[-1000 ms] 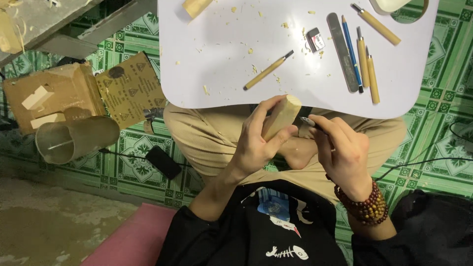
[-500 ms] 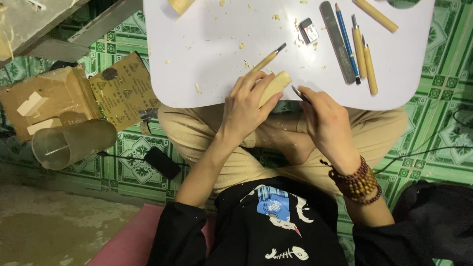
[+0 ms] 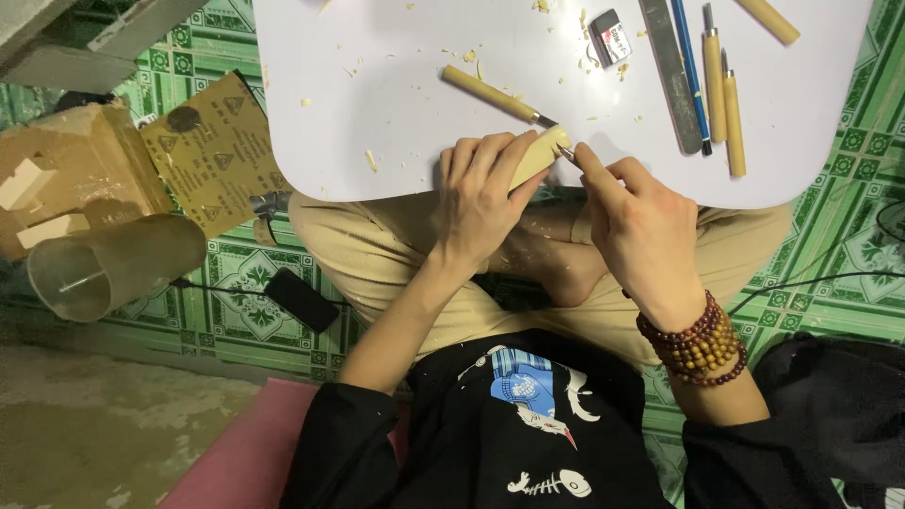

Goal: Carving and shaping a small piece of wood using a carving knife and a file

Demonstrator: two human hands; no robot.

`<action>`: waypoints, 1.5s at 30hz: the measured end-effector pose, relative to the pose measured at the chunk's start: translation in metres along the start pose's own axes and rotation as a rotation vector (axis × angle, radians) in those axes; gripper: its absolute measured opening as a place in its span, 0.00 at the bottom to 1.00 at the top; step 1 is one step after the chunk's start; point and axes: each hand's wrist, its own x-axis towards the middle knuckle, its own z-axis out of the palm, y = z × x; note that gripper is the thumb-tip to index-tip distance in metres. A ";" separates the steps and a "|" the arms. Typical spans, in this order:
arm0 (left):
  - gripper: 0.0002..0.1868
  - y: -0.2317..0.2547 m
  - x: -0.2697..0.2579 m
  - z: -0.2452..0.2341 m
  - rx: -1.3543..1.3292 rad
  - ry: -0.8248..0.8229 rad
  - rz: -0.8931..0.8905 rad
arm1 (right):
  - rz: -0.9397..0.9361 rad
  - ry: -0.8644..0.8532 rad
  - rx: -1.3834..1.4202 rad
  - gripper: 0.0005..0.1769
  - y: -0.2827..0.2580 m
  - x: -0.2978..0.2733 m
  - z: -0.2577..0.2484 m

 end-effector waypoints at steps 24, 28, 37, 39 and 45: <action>0.22 0.006 -0.005 0.005 -0.014 0.071 -0.063 | -0.123 -0.032 -0.514 0.20 -0.019 0.018 -0.007; 0.22 0.004 -0.006 0.002 -0.008 0.046 -0.062 | -0.137 -0.058 -0.470 0.20 -0.013 0.022 -0.012; 0.26 -0.024 0.007 0.001 0.039 -0.366 -0.013 | 0.432 -0.210 1.124 0.11 0.031 0.004 -0.027; 0.25 -0.029 0.015 -0.003 0.012 -0.384 0.059 | 0.407 -0.202 1.787 0.22 0.066 -0.019 0.000; 0.22 -0.022 0.021 -0.015 -0.005 -0.359 0.041 | 0.135 0.200 0.979 0.14 0.032 -0.002 0.026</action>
